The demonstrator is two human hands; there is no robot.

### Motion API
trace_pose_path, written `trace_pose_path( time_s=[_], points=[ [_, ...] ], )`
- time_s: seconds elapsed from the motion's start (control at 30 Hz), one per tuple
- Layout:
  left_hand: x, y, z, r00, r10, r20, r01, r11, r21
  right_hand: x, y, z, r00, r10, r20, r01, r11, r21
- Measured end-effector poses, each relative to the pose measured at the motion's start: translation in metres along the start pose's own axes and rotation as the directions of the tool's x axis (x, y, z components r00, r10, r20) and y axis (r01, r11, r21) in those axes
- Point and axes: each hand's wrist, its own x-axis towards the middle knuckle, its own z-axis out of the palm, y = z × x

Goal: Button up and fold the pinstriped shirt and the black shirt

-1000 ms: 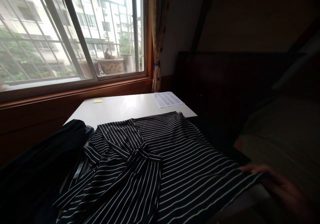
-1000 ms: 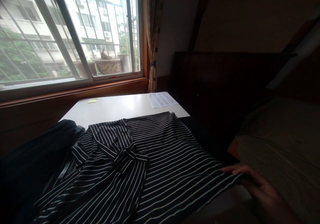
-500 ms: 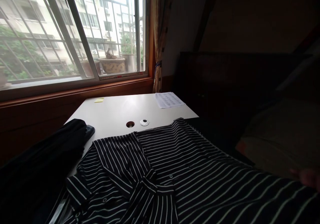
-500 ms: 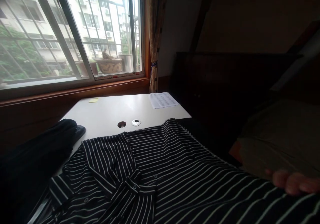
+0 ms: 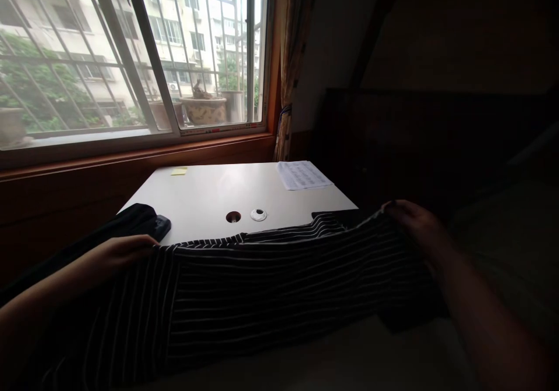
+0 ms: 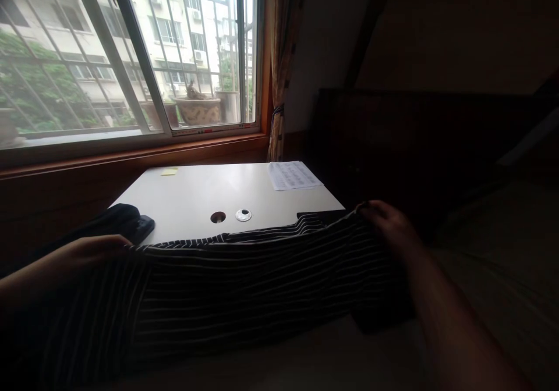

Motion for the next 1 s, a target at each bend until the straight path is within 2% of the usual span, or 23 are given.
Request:
trace_pose_path(
  time_s=[0.07, 0.1, 0.13, 0.2, 0.27, 0.37, 0.53, 0.6, 0.67, 0.77, 0.83, 0.93, 1.0],
  points=[
    [0.046, -0.003, 0.012, 0.984, 0.049, 0.171, -0.031, 0.994, -0.106, 0.027, 0.017, 0.023, 0.997, 0.000, 0.080, 0.004, 0.999, -0.049],
    [0.063, -0.004, 0.020, 0.974, 0.057, 0.221, -0.024, 0.989, -0.149, 0.039, 0.027, 0.034, 0.991, 0.001, 0.131, 0.011, 0.996, -0.088],
    [0.075, -0.005, 0.028, 0.964, 0.051, 0.261, -0.014, 0.990, -0.141, 0.049, 0.038, 0.044, 0.989, 0.003, 0.145, 0.013, 0.994, -0.111],
    [0.086, -0.006, 0.041, 0.961, 0.011, 0.275, 0.019, 0.994, -0.106, 0.063, 0.058, 0.059, 0.985, 0.020, 0.172, 0.015, 0.980, -0.200],
    [0.085, -0.005, 0.050, 0.964, -0.004, 0.266, 0.029, 0.996, -0.089, 0.072, 0.075, 0.067, 0.982, 0.037, 0.183, 0.011, 0.966, -0.258],
    [0.078, -0.003, 0.052, 0.973, -0.002, 0.233, 0.022, 0.996, -0.083, 0.080, 0.089, 0.068, 0.979, 0.052, 0.197, 0.007, 0.957, -0.288],
    [0.073, -0.007, 0.038, 0.987, 0.003, 0.162, 0.022, 0.988, -0.154, 0.090, 0.093, 0.060, 0.974, 0.016, 0.224, 0.039, 0.970, -0.238],
    [0.074, -0.011, 0.032, 0.994, -0.022, 0.111, 0.043, 0.981, -0.191, 0.095, 0.095, 0.057, 0.979, -0.032, 0.203, 0.071, 0.980, -0.186],
    [0.077, -0.014, 0.031, 0.995, -0.040, 0.087, 0.056, 0.982, -0.183, 0.100, 0.098, 0.057, 0.981, -0.076, 0.176, 0.114, 0.971, -0.212],
    [0.081, -0.020, 0.037, 0.991, -0.037, 0.127, 0.048, 0.995, -0.085, 0.106, 0.107, 0.061, 0.977, -0.103, 0.186, 0.162, 0.925, -0.343],
    [0.082, -0.024, 0.046, 0.993, -0.015, 0.116, 0.015, 1.000, -0.001, 0.108, 0.113, 0.067, 0.978, -0.105, 0.180, 0.172, 0.895, -0.411],
    [0.074, -0.026, 0.058, 0.995, 0.092, -0.039, -0.085, 0.984, 0.159, 0.108, 0.119, 0.072, 0.982, -0.121, 0.145, 0.178, 0.850, -0.495],
    [0.060, -0.021, 0.065, 0.968, 0.198, -0.154, -0.147, 0.945, 0.291, 0.105, 0.120, 0.071, 0.981, -0.140, 0.131, 0.189, 0.818, -0.544]
  ],
)
